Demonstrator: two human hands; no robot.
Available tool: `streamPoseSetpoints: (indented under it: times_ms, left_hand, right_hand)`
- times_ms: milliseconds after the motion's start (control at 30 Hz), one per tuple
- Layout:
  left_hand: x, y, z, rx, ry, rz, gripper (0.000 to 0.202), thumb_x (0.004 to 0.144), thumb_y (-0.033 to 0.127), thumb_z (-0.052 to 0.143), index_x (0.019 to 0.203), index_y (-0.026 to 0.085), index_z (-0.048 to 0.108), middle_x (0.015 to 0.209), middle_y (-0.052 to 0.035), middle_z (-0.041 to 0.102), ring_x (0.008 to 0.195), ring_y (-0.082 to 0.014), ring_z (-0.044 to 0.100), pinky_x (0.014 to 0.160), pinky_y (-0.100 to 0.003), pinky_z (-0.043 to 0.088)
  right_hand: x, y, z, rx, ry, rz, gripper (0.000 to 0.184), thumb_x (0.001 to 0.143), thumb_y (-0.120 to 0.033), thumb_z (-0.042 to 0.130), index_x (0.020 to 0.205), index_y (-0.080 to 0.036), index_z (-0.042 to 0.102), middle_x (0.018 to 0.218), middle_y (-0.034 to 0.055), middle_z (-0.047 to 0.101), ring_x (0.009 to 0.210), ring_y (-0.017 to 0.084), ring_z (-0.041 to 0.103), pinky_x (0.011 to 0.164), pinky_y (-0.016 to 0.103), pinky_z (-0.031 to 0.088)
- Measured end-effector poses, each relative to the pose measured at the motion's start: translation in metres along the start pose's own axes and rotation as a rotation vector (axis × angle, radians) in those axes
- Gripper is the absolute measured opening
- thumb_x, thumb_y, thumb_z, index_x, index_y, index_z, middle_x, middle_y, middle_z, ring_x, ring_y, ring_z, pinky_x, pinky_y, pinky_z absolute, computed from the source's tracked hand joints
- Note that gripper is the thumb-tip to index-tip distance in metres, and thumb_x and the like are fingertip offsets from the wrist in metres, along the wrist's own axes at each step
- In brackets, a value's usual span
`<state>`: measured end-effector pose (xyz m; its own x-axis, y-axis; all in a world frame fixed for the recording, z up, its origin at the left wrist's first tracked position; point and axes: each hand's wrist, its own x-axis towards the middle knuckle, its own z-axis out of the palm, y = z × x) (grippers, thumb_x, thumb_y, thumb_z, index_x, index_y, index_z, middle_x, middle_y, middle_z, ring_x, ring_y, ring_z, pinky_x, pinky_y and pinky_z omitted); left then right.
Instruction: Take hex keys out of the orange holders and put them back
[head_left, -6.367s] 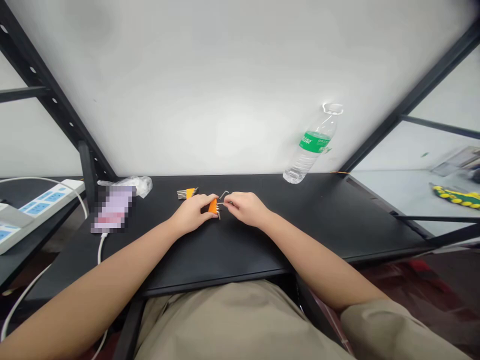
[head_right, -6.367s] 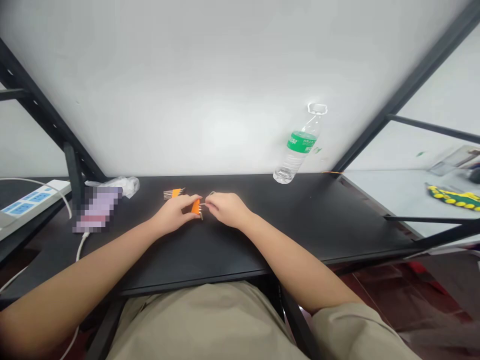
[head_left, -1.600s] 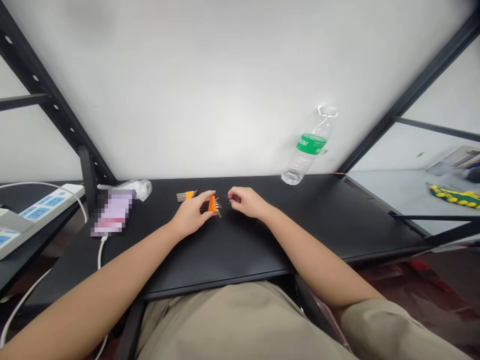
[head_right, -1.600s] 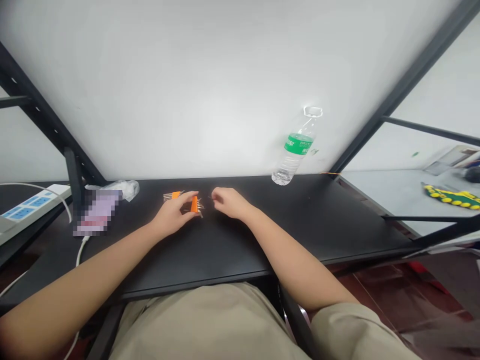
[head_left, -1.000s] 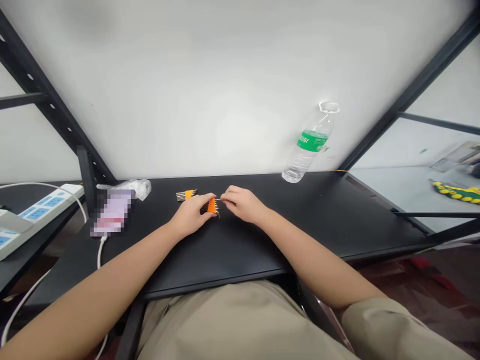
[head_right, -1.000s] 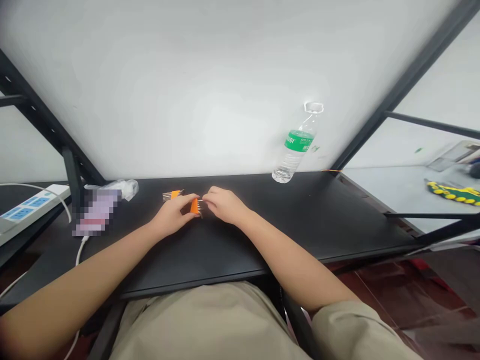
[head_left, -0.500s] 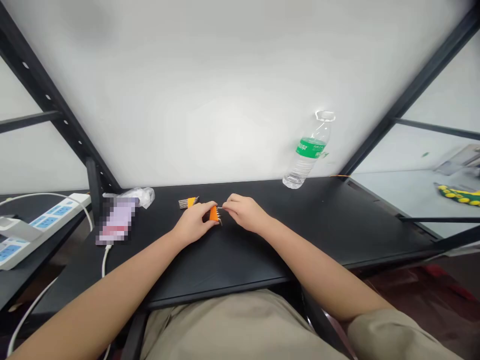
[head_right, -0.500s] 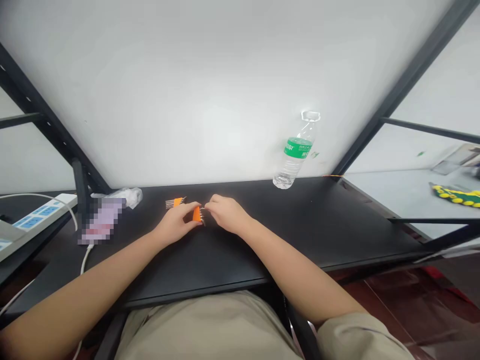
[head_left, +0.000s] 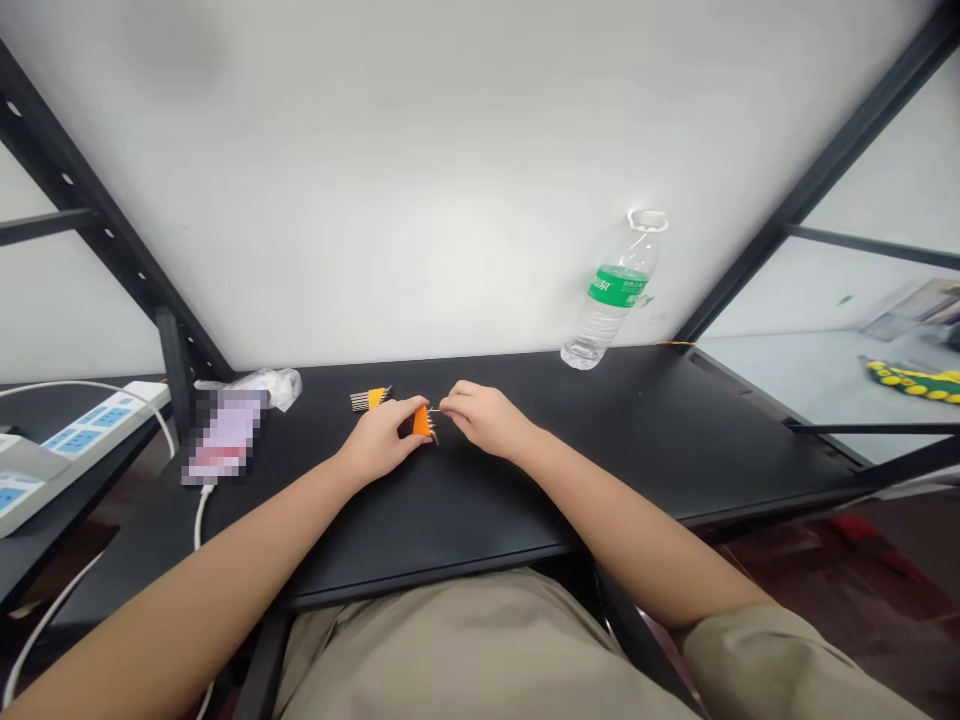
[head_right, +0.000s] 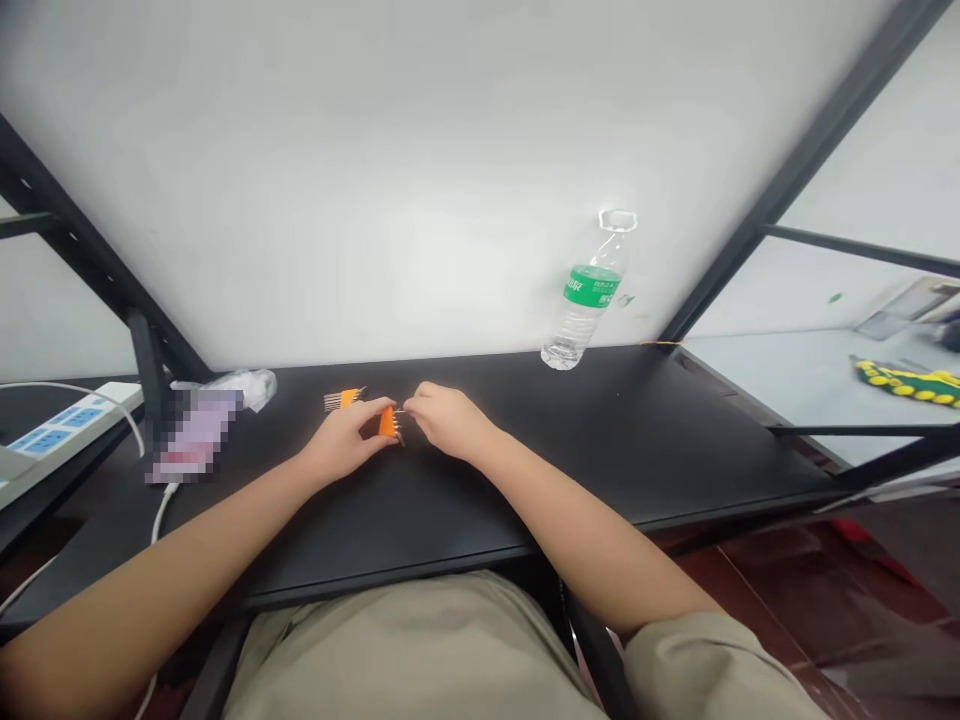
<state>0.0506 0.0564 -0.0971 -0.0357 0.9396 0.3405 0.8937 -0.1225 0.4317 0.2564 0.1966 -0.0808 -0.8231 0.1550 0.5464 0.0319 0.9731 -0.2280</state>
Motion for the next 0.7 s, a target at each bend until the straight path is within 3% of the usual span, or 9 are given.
streamPoseSetpoints:
  times_ms: [333,467,567,700]
  left_hand:
    - [0.000,0.004,-0.002,0.043,-0.011,0.046,0.041,0.088,0.041,0.071,0.127,0.029,0.062,0.091,-0.0016,0.069,0.086,-0.0236,0.063,0.078,-0.035,0.047]
    - [0.000,0.006,-0.005,0.056,-0.006,0.060,0.036,0.089,0.042,0.070,0.121,0.027,0.064,0.089,-0.0019,0.068,0.085,-0.0241,0.062,0.080,-0.037,0.047]
    - [0.001,0.008,-0.006,0.044,-0.024,0.113,0.033,0.090,0.039,0.071,0.120,0.027,0.064,0.098,-0.0034,0.070,0.094,-0.0255,0.062,0.088,-0.040,0.047]
    - [0.002,0.013,-0.005,-0.007,-0.040,0.220,0.045,0.089,0.032,0.072,0.133,0.028,0.061,0.127,-0.0069,0.067,0.112,-0.0275,0.060,0.103,-0.045,0.044]
  right_hand:
    - [-0.001,-0.008,0.000,-0.069,-0.045,0.017,0.022,0.099,-0.012,0.052,0.106,-0.018,0.072,0.100,0.0077,0.062,0.086,0.016,0.055,0.080,0.028,0.046]
    - [0.001,-0.012,0.002,0.012,-0.013,0.021,0.024,0.099,-0.012,0.050,0.107,-0.018,0.072,0.103,0.0089,0.064,0.090,0.018,0.058,0.085,0.031,0.049]
    - [0.003,-0.012,0.005,0.113,0.005,-0.016,0.027,0.099,-0.010,0.048,0.109,-0.019,0.072,0.109,0.0082,0.066,0.095,0.017,0.061,0.088,0.031,0.051]
    - [0.006,-0.007,0.009,0.343,0.051,-0.028,0.023,0.097,-0.010,0.052,0.107,-0.020,0.071,0.106,0.0062,0.069,0.097,0.016,0.064,0.089,0.031,0.053]
